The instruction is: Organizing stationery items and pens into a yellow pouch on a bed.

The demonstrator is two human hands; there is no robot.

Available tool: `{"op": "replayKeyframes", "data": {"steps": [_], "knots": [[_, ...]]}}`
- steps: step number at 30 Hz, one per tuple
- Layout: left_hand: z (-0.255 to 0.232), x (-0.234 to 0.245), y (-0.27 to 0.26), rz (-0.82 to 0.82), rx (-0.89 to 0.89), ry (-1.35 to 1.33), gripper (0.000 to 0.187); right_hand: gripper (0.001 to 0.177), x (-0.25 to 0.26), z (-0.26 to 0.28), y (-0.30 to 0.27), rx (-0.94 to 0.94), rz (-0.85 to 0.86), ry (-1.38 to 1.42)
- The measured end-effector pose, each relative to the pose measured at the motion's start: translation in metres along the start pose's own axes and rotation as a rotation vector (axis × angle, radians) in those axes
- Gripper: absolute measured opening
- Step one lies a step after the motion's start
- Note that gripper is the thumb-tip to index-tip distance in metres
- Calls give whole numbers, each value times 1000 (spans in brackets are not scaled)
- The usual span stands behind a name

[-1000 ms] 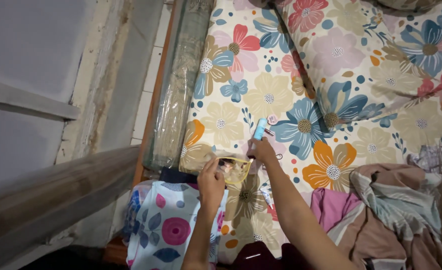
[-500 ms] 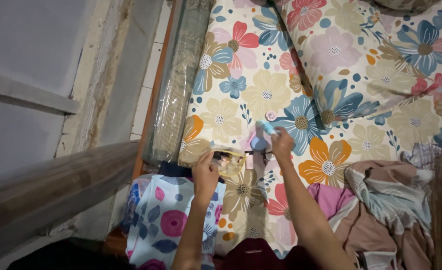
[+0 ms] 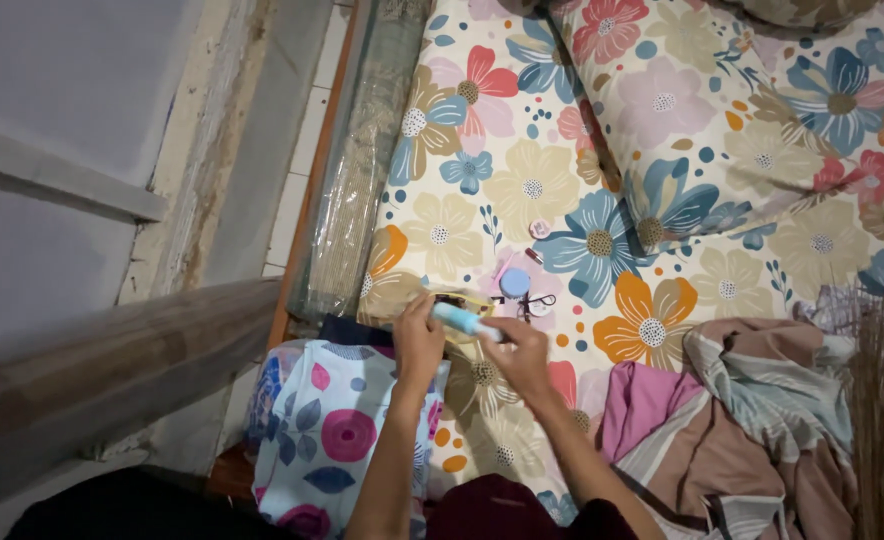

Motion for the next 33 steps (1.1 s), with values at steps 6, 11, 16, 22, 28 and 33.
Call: {"op": "replayKeyframes", "data": {"steps": [6, 11, 16, 22, 28, 33], "knots": [[3, -6, -13, -3, -6, 53, 41, 28, -75, 22, 17, 174, 54, -21], [1, 2, -17, -23, -3, 21, 40, 10, -107, 5, 30, 227, 195, -58], [5, -1, -21, -47, 5, 15, 44, 12, -112, 5, 38, 292, 170, -146], [6, -2, -19, -75, -4, 66, 42, 16, -128, -20, 44, 239, 281, -338], [3, 10, -8, -75, 5, 9, 42, 20, -65, 26, 27, 508, 100, -240], [13, 11, -8, -103, 6, 53, 38, 7, 11, -49, 74, 169, -358, -265]]}}
Point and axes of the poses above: each hand's wrist, its own y-axis towards the middle knuckle, its own x-axis out of the back of the hand, z = x × y, the point moved 8 cm from there along y, towards the middle knuckle, and after that the axes turned 10 degrees about -x, right-handed, at the moved point
